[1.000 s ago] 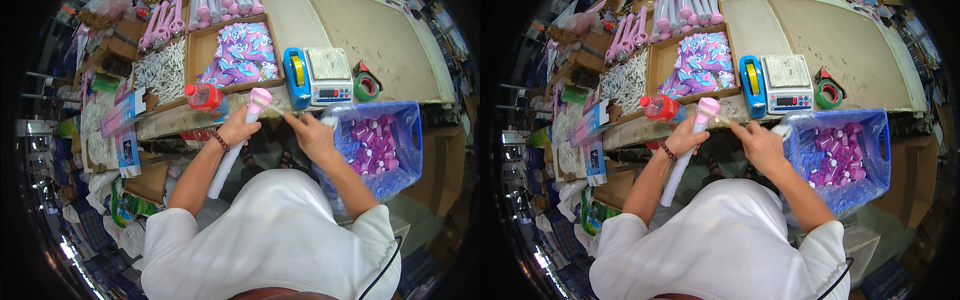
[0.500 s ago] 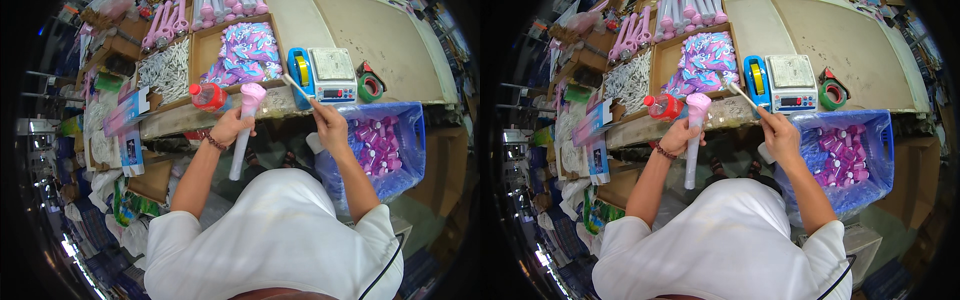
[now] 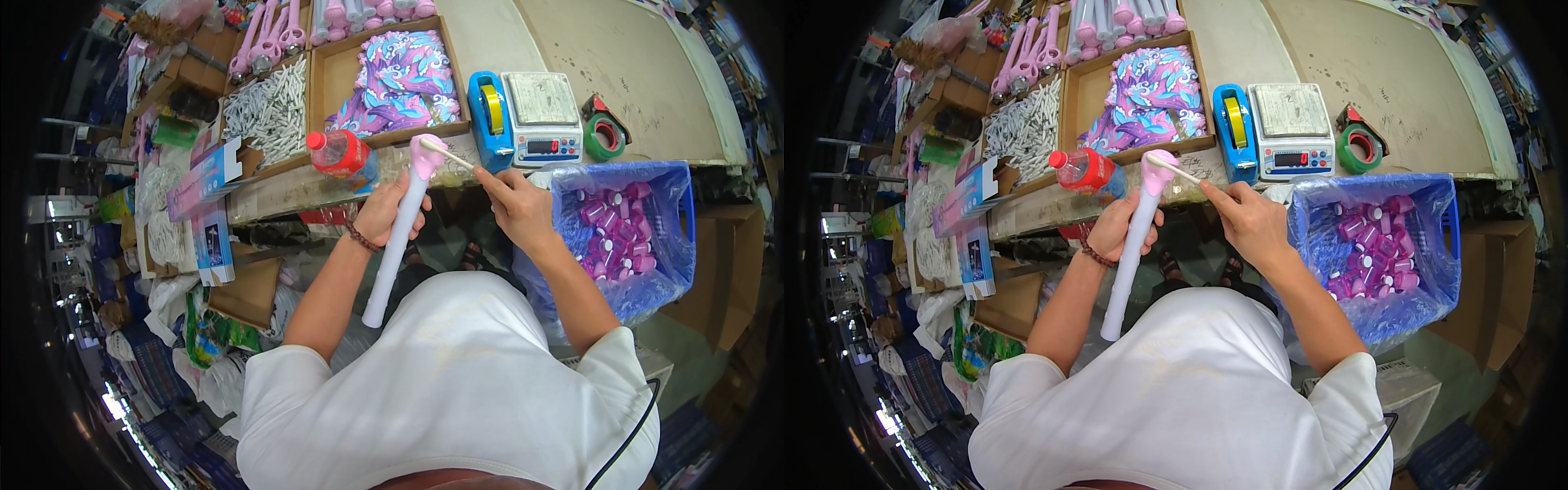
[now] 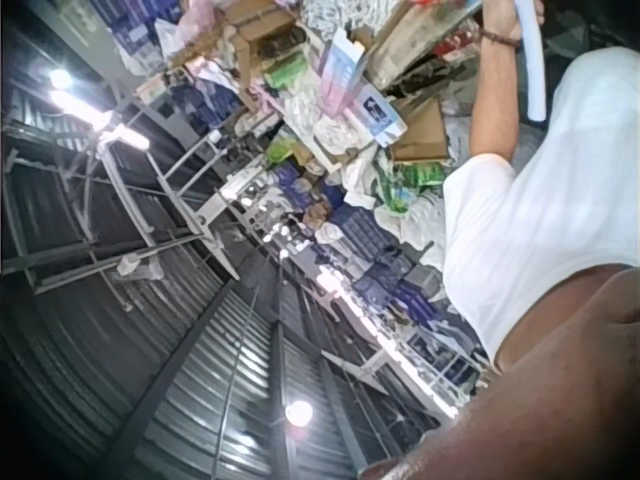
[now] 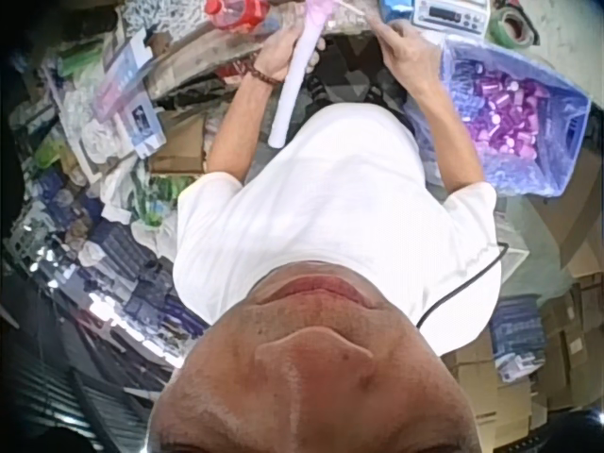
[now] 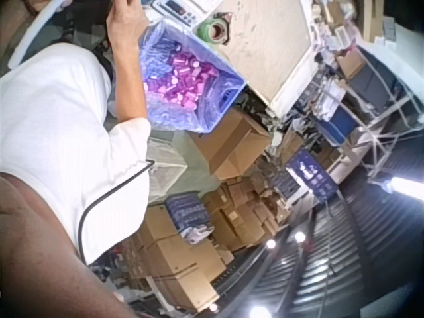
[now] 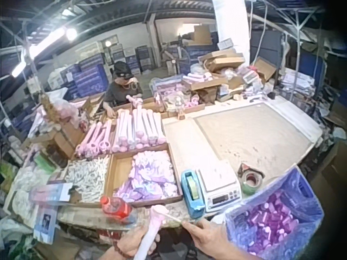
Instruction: The person assembles pink bubble-blowing toys by inserting a white stick into the pink head, wiping the head with a cloth, and placing the completed units into a cardboard box. The person handles the bubble-blower heads, sticks, and a cloth throughout the process.
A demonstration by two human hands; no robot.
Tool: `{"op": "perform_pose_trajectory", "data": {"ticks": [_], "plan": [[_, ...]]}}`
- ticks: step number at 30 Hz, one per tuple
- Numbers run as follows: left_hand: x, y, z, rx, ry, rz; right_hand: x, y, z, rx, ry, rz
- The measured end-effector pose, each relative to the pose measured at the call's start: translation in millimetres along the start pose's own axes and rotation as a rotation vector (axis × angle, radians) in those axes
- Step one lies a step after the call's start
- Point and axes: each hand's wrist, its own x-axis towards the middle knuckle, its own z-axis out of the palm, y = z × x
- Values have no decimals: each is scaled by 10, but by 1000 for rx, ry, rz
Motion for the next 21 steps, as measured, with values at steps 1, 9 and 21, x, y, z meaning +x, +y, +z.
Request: {"op": "perform_pose_trajectory", "data": {"ticks": [1,9,21], "plan": [[-34,24,42,-14,-34,7,9,4,7,5,6,-28],[-121,36,52,-24,-75,5,-202,84,14,-72,-65,-31],[-78,44,133,-42,-95,-3,-161,-50,64,8,-66,-89]]}}
